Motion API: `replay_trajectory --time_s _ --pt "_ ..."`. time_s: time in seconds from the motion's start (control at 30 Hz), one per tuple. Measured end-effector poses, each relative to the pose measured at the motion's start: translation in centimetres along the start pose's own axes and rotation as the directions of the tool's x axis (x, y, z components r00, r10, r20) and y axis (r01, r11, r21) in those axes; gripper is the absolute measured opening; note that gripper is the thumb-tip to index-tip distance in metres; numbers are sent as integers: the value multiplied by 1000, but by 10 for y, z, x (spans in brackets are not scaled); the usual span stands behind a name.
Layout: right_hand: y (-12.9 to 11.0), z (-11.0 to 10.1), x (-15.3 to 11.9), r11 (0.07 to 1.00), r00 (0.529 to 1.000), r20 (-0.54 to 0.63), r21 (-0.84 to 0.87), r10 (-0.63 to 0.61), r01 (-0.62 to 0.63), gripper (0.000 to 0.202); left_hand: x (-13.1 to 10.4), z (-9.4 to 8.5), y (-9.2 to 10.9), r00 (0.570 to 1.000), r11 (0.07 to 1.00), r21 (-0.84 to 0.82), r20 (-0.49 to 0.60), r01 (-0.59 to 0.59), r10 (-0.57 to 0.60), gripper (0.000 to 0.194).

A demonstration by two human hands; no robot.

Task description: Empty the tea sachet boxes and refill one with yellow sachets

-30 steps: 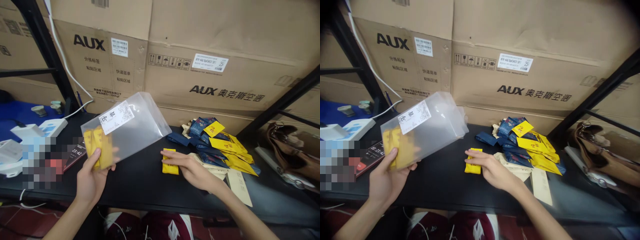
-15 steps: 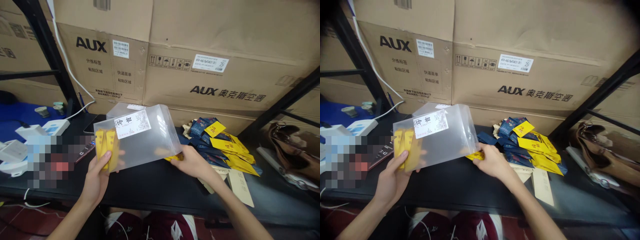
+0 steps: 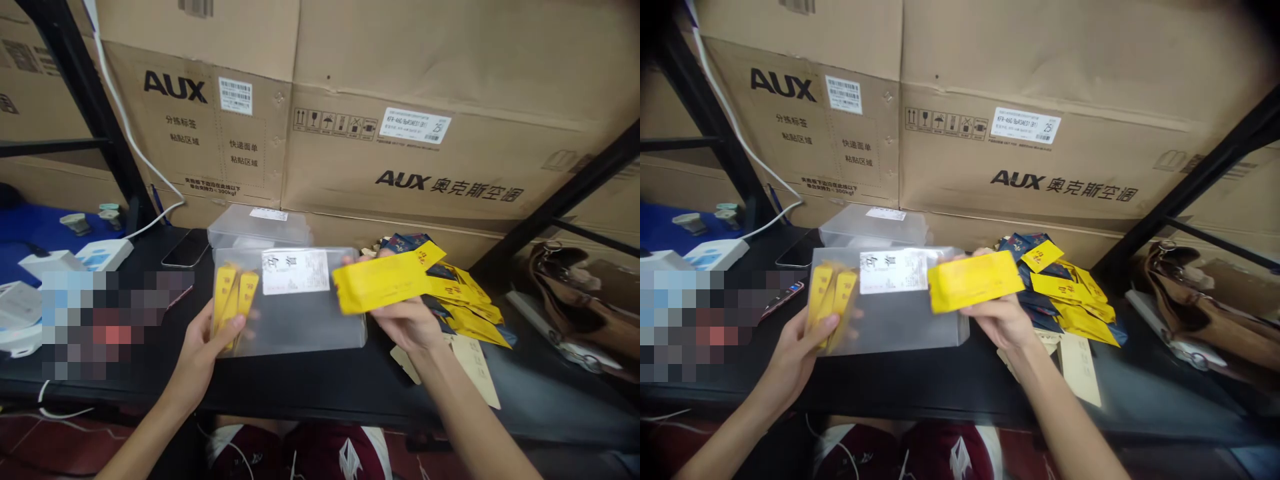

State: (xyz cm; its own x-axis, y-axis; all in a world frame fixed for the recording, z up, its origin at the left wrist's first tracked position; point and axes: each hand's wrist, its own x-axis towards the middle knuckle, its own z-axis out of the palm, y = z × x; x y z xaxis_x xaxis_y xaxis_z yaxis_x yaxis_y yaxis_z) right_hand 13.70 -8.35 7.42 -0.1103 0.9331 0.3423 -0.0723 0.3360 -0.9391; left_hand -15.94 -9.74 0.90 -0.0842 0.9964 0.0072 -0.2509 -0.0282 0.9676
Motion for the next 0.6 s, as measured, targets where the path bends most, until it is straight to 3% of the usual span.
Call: replay_trajectory --time_s 0.1,0.23,0.3,0.37,0.5,0.6 --pt "-1 -4 1 996 997 69 -81 -24 29 64 -3 4 1 999 999 20 -5 -42 42 47" --pt "-3 -23 10 970 964 -139 -127 -225 208 69 0 -5 0 998 985 -173 -63 5 -16 45" --pt "2 -26 11 984 962 -207 -62 -178 169 74 3 -11 -2 996 960 -277 -63 37 -56 44" --pt "8 -23 9 997 978 -200 27 -60 67 81 4 -14 -4 997 951 -304 -47 45 -62 44" --pt "11 -10 -3 988 990 -136 149 47 -27 78 4 -13 -6 999 982 -185 -22 36 -41 46" --pt "3 -4 -5 989 996 -22 123 86 -83 72 3 -10 -5 999 992 -123 3 41 -41 48"
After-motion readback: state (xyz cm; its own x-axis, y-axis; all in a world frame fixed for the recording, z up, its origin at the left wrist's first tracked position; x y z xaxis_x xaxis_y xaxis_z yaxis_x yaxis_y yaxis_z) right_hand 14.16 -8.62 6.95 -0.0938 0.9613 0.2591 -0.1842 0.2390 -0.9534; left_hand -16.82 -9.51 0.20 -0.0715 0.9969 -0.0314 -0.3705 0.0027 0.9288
